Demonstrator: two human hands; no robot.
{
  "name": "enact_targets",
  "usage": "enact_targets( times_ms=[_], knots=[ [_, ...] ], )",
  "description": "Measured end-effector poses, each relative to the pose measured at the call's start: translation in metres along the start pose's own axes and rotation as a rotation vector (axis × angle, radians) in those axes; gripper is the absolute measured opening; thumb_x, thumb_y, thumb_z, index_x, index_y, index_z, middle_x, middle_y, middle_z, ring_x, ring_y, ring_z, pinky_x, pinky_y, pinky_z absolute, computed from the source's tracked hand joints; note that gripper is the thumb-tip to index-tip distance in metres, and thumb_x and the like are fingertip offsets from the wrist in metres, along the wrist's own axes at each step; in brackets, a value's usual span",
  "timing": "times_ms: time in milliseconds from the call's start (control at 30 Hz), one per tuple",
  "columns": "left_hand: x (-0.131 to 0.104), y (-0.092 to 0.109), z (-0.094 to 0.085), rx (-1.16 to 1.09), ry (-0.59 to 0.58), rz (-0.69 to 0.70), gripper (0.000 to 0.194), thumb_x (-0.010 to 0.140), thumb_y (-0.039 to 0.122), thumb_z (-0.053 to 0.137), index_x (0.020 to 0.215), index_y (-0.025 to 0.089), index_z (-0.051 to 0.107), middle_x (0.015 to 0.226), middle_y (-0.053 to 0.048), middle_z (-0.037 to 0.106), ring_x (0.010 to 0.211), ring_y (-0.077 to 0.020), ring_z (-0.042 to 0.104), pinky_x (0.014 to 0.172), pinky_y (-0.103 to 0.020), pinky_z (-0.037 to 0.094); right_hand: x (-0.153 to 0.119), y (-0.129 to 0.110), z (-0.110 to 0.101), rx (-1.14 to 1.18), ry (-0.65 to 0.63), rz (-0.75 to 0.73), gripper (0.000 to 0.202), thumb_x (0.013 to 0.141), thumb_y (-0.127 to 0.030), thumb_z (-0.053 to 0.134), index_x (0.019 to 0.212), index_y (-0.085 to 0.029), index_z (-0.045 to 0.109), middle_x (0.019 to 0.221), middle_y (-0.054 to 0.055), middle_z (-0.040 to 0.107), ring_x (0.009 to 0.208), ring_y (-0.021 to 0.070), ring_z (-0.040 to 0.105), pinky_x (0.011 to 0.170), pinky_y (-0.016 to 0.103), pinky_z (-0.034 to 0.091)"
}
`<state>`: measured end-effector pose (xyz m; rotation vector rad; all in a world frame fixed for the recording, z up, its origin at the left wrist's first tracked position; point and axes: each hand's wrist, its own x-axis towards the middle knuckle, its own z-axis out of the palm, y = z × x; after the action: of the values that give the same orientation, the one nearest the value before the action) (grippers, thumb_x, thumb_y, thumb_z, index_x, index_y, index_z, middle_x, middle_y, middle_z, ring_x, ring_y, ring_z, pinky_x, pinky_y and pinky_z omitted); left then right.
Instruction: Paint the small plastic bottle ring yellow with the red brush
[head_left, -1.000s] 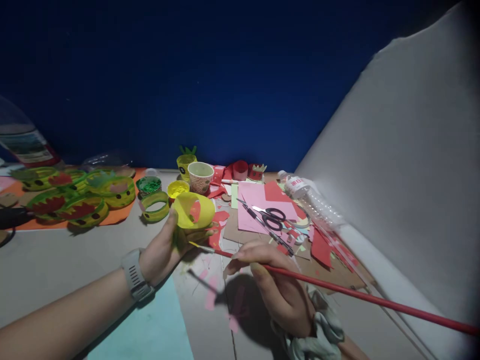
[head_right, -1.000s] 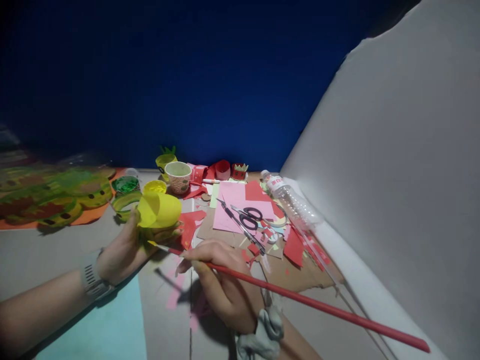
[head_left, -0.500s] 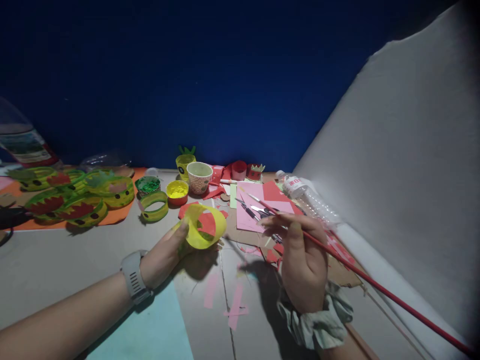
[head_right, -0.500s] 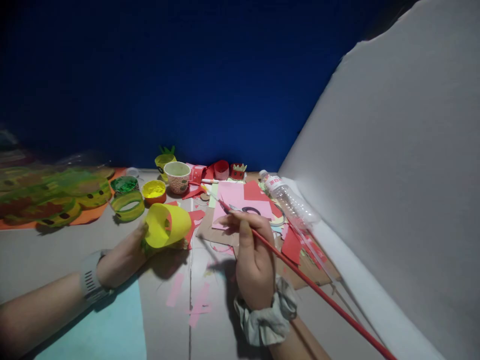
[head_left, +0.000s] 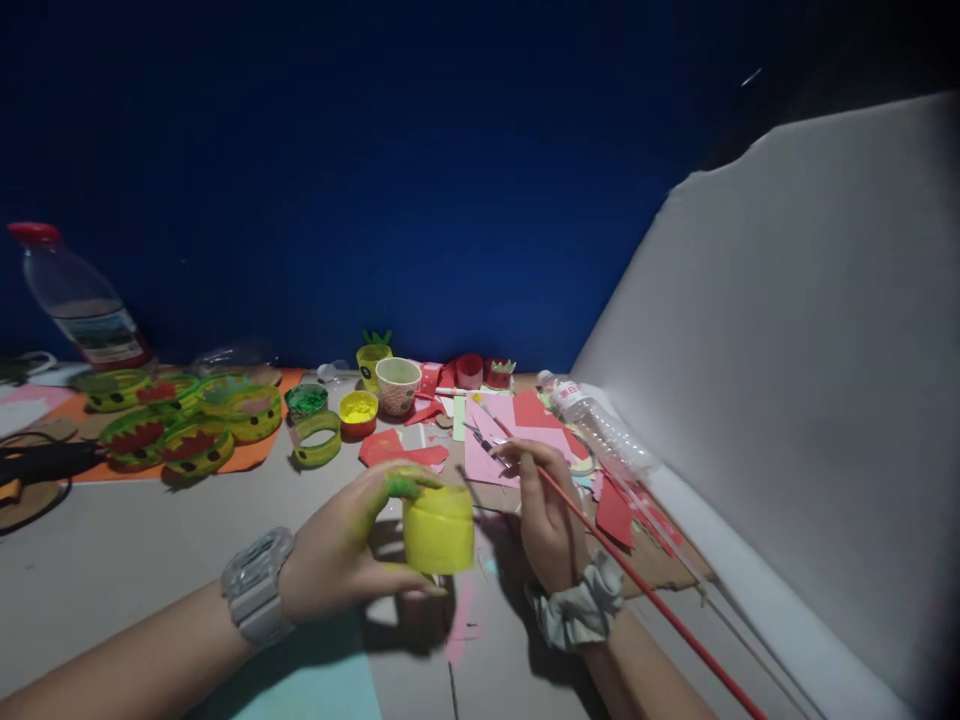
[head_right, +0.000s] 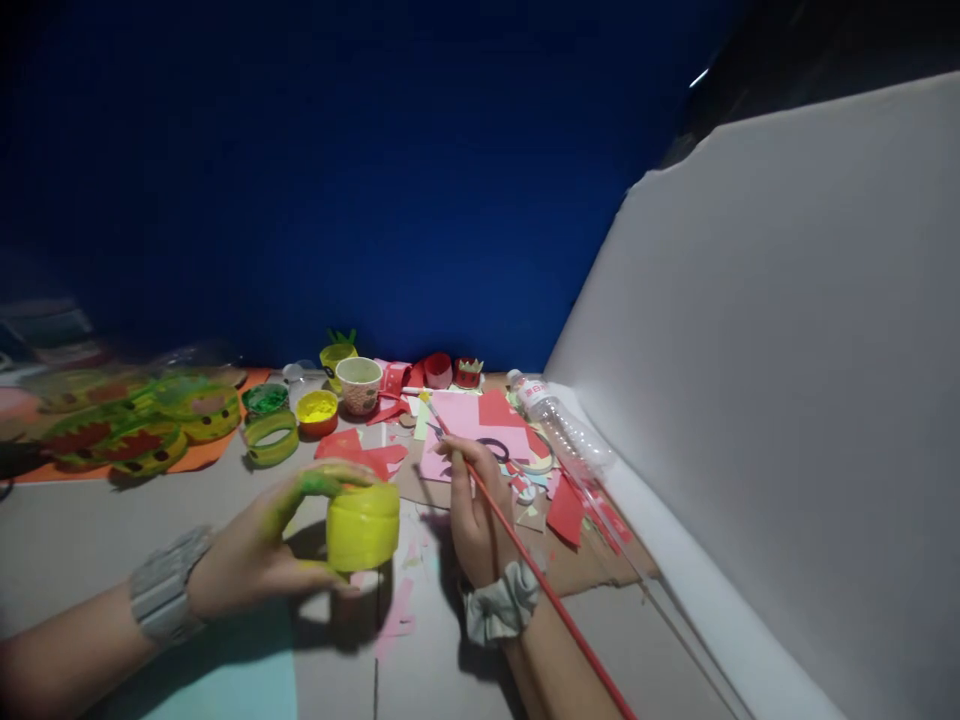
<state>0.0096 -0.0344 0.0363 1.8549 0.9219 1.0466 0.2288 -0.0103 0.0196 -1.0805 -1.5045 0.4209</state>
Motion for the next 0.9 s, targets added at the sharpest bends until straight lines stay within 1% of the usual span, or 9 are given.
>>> enact_targets(
  times_ms=[67,167,300,433,567,633,700,800,900],
  knots=[
    [0.006,0.011,-0.006,0.200,0.001,0.042,0.055,0.060,0.034,0.079,0.110,0.026,0.059,0.115,-0.010,0.062,0.105,-0.0289,0.056,0.092,-0.044,0.043,-0.002,-0.001,-0.001,-0.014,-0.042,-0.005,0.019,0.093,-0.027,0.040,0.100,-0.024,0.057,0.099,0.002,0.060,0.094,0.0144,0.056,0.086,0.033,0.045],
    [0.012,0.018,-0.017,0.429,0.012,0.060,0.050,0.059,0.044,0.077,0.102,0.023,0.063,0.099,-0.010,0.066,0.088,-0.0288,0.059,0.077,-0.041,0.046,-0.003,-0.001,-0.002,-0.016,-0.087,-0.007,0.019,0.093,-0.027,0.039,0.102,-0.024,0.056,0.100,0.003,0.059,0.095,0.0151,0.056,0.087,0.034,0.044],
    [0.008,0.019,-0.036,0.589,-0.022,0.165,0.043,0.062,0.044,0.075,0.099,0.025,0.068,0.093,-0.009,0.067,0.091,-0.0301,0.057,0.090,-0.044,0.039,-0.003,-0.002,-0.003,-0.006,-0.110,-0.003,0.020,0.094,-0.028,0.037,0.103,-0.023,0.054,0.102,0.003,0.059,0.097,0.0156,0.055,0.087,0.034,0.044],
    [-0.012,0.016,-0.064,0.693,0.097,0.161,0.047,0.060,0.045,0.076,0.101,0.024,0.068,0.095,-0.011,0.068,0.096,-0.0324,0.058,0.098,-0.047,0.034,-0.006,-0.003,-0.005,-0.006,-0.133,-0.002,0.021,0.094,-0.028,0.037,0.105,-0.023,0.053,0.103,0.003,0.059,0.098,0.0158,0.055,0.088,0.033,0.043],
    [-0.041,0.007,-0.100,0.771,0.246,0.083,0.029,0.065,0.048,0.070,0.083,0.025,0.069,0.081,-0.005,0.066,0.088,-0.0285,0.060,0.100,-0.045,0.031,-0.009,-0.006,-0.005,-0.013,-0.170,-0.017,0.020,0.092,-0.028,0.039,0.103,-0.024,0.055,0.100,0.003,0.059,0.095,0.0153,0.055,0.088,0.032,0.043],
    [-0.056,-0.001,-0.114,0.813,0.242,0.035,0.025,0.066,0.048,0.068,0.076,0.024,0.067,0.073,-0.003,0.062,0.083,-0.0274,0.059,0.099,-0.045,0.031,-0.010,-0.006,-0.003,-0.008,-0.192,-0.023,0.020,0.092,-0.029,0.040,0.103,-0.024,0.056,0.098,0.003,0.059,0.094,0.0158,0.055,0.087,0.033,0.043],
    [-0.070,-0.007,-0.120,0.854,0.221,-0.011,0.027,0.061,0.048,0.072,0.072,0.024,0.065,0.071,-0.005,0.062,0.080,-0.0287,0.058,0.099,-0.048,0.029,-0.012,-0.006,-0.001,0.005,-0.209,-0.022,0.022,0.092,-0.029,0.039,0.104,-0.023,0.056,0.098,0.004,0.059,0.094,0.0167,0.056,0.086,0.033,0.045],
    [-0.086,-0.011,-0.116,0.771,0.378,0.033,0.029,0.056,0.049,0.074,0.071,0.026,0.064,0.072,-0.004,0.062,0.086,-0.0313,0.055,0.102,-0.048,0.026,-0.014,-0.006,0.002,0.027,-0.220,-0.014,0.024,0.092,-0.030,0.038,0.104,-0.022,0.057,0.099,0.005,0.060,0.095,0.0173,0.057,0.084,0.033,0.047],
    [-0.100,-0.006,-0.111,0.658,0.477,0.055,0.040,0.051,0.046,0.078,0.086,0.031,0.068,0.089,0.000,0.066,0.099,-0.0335,0.051,0.106,-0.046,0.021,-0.015,-0.006,0.004,0.042,-0.204,0.006,0.023,0.092,-0.031,0.040,0.104,-0.022,0.057,0.098,0.005,0.060,0.094,0.0169,0.058,0.082,0.032,0.049]
  ],
)
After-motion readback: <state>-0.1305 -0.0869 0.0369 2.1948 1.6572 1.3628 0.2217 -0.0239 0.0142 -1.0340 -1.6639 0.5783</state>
